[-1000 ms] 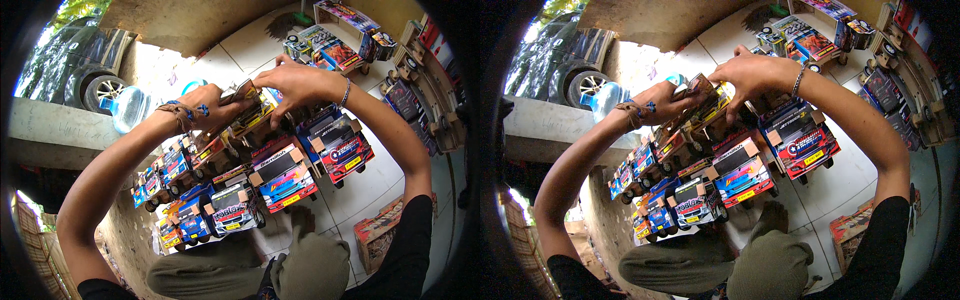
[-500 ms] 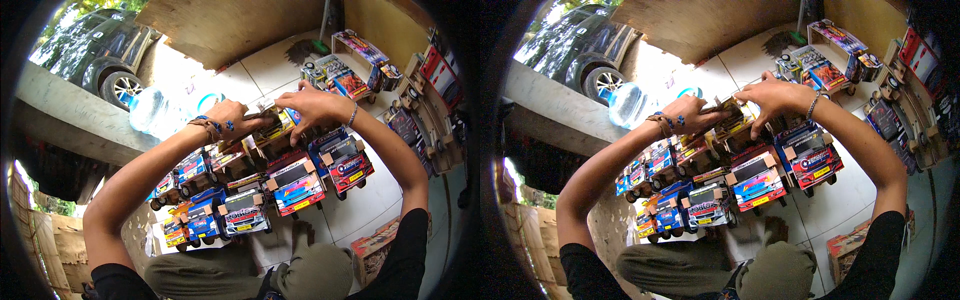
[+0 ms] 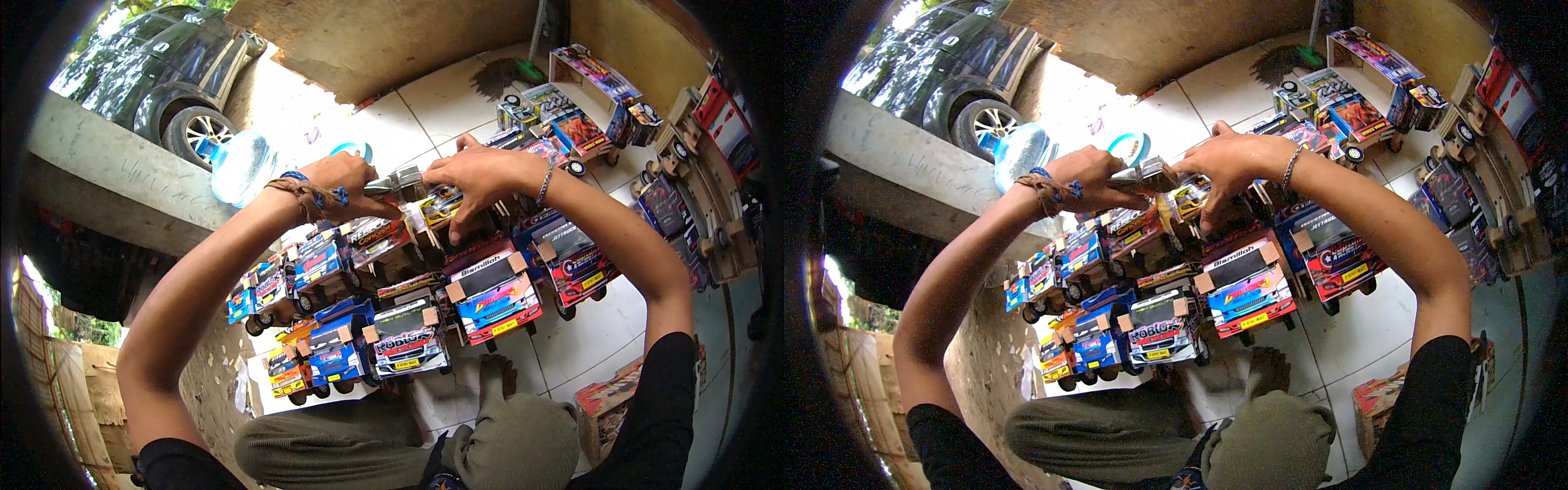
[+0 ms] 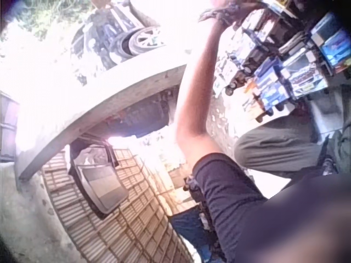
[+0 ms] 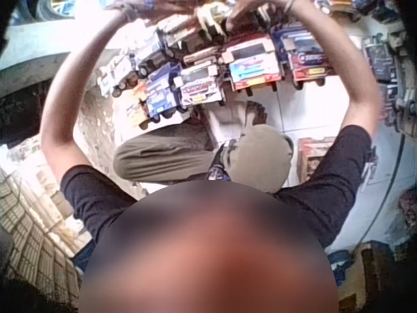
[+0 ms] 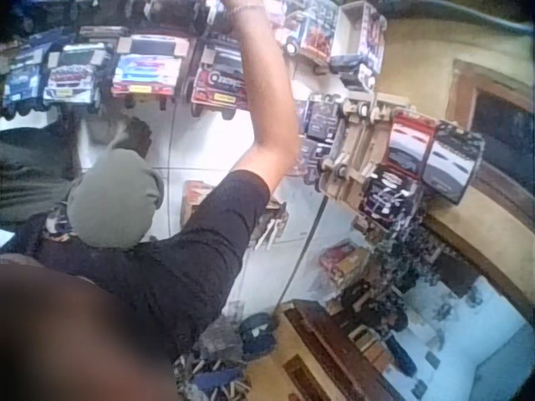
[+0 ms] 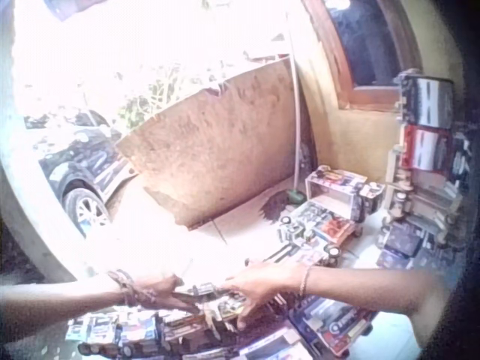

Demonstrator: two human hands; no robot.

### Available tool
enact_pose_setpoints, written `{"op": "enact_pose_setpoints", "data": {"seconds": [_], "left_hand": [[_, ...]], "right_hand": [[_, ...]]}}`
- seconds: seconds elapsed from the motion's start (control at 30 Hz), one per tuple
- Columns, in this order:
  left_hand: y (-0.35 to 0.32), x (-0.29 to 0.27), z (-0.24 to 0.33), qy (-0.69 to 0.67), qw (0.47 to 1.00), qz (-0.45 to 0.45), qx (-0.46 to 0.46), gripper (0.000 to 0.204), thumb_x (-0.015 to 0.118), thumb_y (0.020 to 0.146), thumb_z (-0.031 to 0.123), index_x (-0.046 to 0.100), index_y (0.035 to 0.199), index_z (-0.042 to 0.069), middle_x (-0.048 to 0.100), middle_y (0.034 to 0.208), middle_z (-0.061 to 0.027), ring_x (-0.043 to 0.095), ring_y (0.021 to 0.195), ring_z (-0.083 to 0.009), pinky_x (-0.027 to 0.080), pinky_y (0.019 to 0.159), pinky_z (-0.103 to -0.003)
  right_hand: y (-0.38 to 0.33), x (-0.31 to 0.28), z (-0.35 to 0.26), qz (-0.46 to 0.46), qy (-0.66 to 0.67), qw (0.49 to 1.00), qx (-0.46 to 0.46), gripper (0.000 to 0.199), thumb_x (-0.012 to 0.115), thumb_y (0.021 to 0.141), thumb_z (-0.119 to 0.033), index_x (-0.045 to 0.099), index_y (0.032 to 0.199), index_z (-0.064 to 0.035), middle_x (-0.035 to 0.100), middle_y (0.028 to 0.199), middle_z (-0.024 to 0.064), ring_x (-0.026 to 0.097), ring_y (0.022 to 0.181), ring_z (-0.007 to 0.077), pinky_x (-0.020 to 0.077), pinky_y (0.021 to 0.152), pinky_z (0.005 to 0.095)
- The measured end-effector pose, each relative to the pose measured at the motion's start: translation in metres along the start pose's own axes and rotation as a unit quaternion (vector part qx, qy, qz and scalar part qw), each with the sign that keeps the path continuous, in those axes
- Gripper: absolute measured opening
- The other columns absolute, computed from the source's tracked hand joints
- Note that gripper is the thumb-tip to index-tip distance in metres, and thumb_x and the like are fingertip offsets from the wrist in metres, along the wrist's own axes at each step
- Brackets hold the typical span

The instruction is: The person assembles small wooden toy trucks by hammering nails into the chassis and attaching wheels. They then use a staple gun to secure the cardboard packaging onto the wooden bodies. Finally, they apply glue to small wooden pieces.

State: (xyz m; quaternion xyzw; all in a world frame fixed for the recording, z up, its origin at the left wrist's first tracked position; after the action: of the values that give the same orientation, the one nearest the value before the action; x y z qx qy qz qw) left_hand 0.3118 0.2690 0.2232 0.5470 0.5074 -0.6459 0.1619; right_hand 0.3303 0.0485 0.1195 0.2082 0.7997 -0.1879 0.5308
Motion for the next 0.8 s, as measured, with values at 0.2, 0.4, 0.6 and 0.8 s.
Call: {"op": "enact_pose_setpoints", "data": {"seconds": [0.2,0.4,0.6,0.8], "left_hand": [[0.012,0.008,0.000,0.027,0.999,-0.006,0.037,0.076,0.070,0.080,0.075,0.078,0.093,0.000,0.072,0.079,-0.0230,0.072,0.077,-0.0384,0.058,0.077,-0.047],[0.015,0.004,0.001,0.037,0.999,-0.020,0.027,0.079,0.067,0.081,0.077,0.078,0.094,0.000,0.073,0.078,-0.0230,0.073,0.078,-0.0380,0.059,0.076,-0.046],[0.019,0.005,-0.001,0.041,0.998,-0.024,0.035,0.083,0.062,0.083,0.080,0.077,0.092,-0.001,0.072,0.078,-0.0241,0.073,0.077,-0.0388,0.059,0.073,-0.048],[0.024,0.005,-0.001,0.027,0.998,-0.046,0.030,0.087,0.060,0.085,0.081,0.075,0.086,-0.005,0.070,0.072,-0.0230,0.072,0.069,-0.0359,0.059,0.068,-0.048]], "right_hand": [[0.001,0.004,0.002,0.006,0.015,1.000,-0.007,0.097,0.086,0.058,-0.073,0.061,0.137,-0.0213,0.066,0.131,0.0133,0.060,0.126,0.0316,0.0285,0.107,0.0576],[0.003,0.006,0.003,0.012,0.020,1.000,-0.012,0.097,0.085,0.058,-0.074,0.062,0.136,-0.0209,0.067,0.129,0.0135,0.061,0.124,0.0316,0.0295,0.106,0.0565],[0.003,0.007,0.002,0.006,0.002,1.000,-0.008,0.103,0.084,0.058,-0.076,0.061,0.137,-0.0152,0.066,0.128,0.0141,0.062,0.122,0.0319,0.0303,0.106,0.0552],[0.004,0.008,0.004,0.013,0.010,1.000,-0.015,0.105,0.084,0.057,-0.077,0.060,0.137,-0.0128,0.066,0.128,0.0144,0.062,0.122,0.0311,0.0313,0.105,0.0540]]}}
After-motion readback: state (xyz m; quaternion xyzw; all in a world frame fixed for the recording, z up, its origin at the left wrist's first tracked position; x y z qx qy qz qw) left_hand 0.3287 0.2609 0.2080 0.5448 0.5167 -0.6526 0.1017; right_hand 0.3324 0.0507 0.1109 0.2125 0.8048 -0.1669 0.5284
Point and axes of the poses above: each hand's wrist, its own y-axis towards the middle knuckle, its own x-axis out of the palm, z = x × y, the point moved 1 cm from there along y, towards the middle knuckle
